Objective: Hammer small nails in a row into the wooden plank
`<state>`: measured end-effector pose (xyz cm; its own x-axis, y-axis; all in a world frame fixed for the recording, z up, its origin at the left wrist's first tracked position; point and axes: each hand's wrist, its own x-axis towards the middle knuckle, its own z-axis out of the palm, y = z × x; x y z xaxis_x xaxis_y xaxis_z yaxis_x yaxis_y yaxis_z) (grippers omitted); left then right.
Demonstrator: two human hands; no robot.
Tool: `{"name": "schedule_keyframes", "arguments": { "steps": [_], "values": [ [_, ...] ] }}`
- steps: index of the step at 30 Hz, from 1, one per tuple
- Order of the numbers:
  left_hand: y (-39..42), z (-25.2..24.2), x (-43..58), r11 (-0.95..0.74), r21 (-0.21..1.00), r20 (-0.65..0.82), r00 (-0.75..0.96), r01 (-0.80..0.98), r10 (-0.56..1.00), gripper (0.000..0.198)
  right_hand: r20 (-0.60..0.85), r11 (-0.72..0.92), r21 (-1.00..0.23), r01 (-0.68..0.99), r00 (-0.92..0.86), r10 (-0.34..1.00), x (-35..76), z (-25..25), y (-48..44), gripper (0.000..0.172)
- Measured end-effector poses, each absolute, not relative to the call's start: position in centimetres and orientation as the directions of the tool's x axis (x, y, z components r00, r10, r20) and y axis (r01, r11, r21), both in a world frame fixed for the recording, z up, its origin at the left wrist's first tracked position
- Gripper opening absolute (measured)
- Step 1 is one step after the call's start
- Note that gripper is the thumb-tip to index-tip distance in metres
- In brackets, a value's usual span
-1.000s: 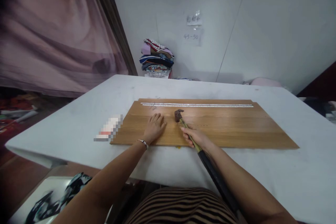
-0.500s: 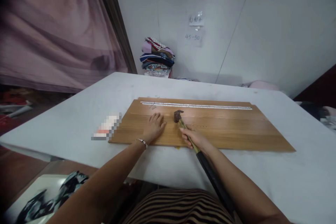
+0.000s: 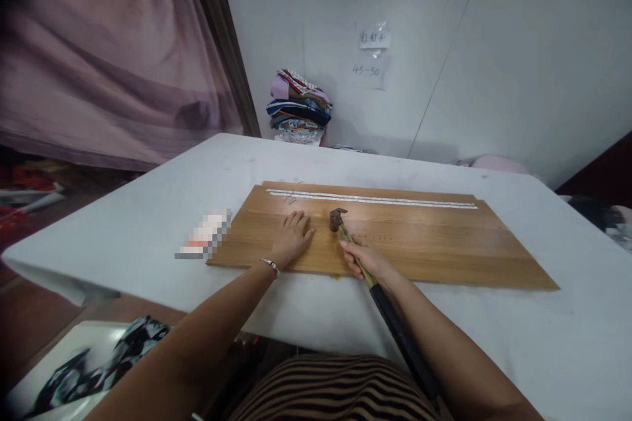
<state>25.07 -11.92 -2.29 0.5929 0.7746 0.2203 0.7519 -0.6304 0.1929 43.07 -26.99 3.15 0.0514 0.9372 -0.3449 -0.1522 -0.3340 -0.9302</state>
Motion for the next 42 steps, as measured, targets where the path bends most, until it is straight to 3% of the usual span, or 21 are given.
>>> {"name": "schedule_keyframes", "arguments": {
  "steps": [42],
  "values": [
    [-11.9, -2.3, 25.1, -0.633, 0.183, 0.23, 0.593, 0.753, 0.772, 0.041, -0.352, -0.34, -0.928, -0.152, 0.057, 0.934, 43.2, 2.6, -27.0, 0.049]
  ]
}}
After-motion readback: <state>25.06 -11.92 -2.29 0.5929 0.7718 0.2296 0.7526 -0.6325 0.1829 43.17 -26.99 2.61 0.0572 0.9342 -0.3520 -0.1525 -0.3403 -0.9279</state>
